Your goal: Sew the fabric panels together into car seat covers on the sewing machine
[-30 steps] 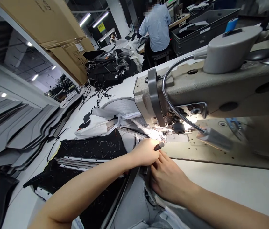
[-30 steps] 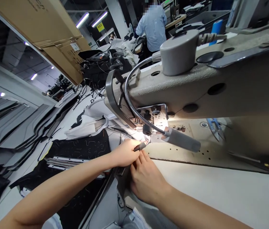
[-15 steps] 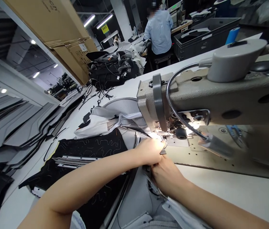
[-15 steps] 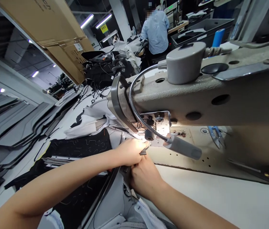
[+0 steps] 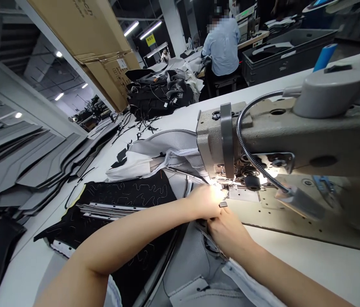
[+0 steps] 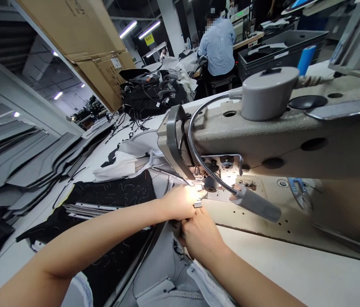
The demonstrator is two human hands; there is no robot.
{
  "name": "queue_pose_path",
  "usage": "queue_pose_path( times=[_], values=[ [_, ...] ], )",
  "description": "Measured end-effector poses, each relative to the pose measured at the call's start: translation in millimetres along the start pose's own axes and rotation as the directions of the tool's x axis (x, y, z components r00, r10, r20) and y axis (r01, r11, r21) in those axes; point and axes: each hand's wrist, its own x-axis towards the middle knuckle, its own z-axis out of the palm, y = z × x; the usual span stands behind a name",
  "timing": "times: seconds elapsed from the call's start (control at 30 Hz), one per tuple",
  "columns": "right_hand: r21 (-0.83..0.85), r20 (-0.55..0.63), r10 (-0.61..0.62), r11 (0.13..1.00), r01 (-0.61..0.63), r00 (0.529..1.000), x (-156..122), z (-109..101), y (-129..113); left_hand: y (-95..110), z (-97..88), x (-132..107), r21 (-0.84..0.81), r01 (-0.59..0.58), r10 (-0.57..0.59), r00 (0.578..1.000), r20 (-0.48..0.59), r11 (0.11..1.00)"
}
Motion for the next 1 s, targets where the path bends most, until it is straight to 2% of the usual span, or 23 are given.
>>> queue_pose_path(
  times=[0.17,0.27,0.33,0.43,0.53,0.7,0.83,0.93,1.0],
  values=[
    [-0.088,-0.083,-0.042,0.996,0.034,0.996,-15.4,10.8,-6.9,3.6,0.3,-5.7,-0.025,0.061,-0.061,0.998,0.014,0.998],
    [-0.14,-0.26,-0.161,0.982,0.127,0.952,-33.3,13.1,-7.4,5.9,2.3,-10.6,-0.093,0.126,-0.128,0.992,-0.012,0.988],
    [-0.083,-0.337,-0.197,0.98,0.179,0.921,-42.3,5.9,-4.1,6.1,6.2,-13.5,-0.171,0.158,-0.17,0.984,-0.059,0.973],
    [0.127,-0.319,-0.14,0.974,0.189,0.937,-46.4,-13.8,1.5,4.0,15.4,-16.8,-0.308,0.179,-0.227,0.966,-0.126,0.934],
    [0.284,-0.288,-0.041,0.95,0.126,0.957,-45.0,-29.0,1.8,1.5,25.2,-18.8,-0.414,0.172,-0.271,0.943,-0.193,0.894],
    [0.346,-0.224,0.062,0.938,0.02,0.973,-47.0,-32.3,-2.9,-0.5,34.0,-19.3,-0.502,0.131,-0.287,0.926,-0.247,0.855],
    [0.264,-0.221,0.008,0.963,0.052,0.975,-49.9,-30.2,-3.0,-3.4,39.0,-21.9,-0.538,0.122,-0.304,0.916,-0.263,0.834],
    [0.203,-0.192,-0.141,0.962,0.18,0.971,-56.0,-24.3,0.8,-8.1,40.4,-27.7,-0.566,0.088,-0.308,0.901,-0.306,0.819],
    [0.226,-0.192,-0.19,0.946,0.232,0.963,-56.9,-13.5,5.3,-14.3,35.8,-34.5,-0.591,0.064,-0.324,0.881,-0.345,0.804]
  ],
)
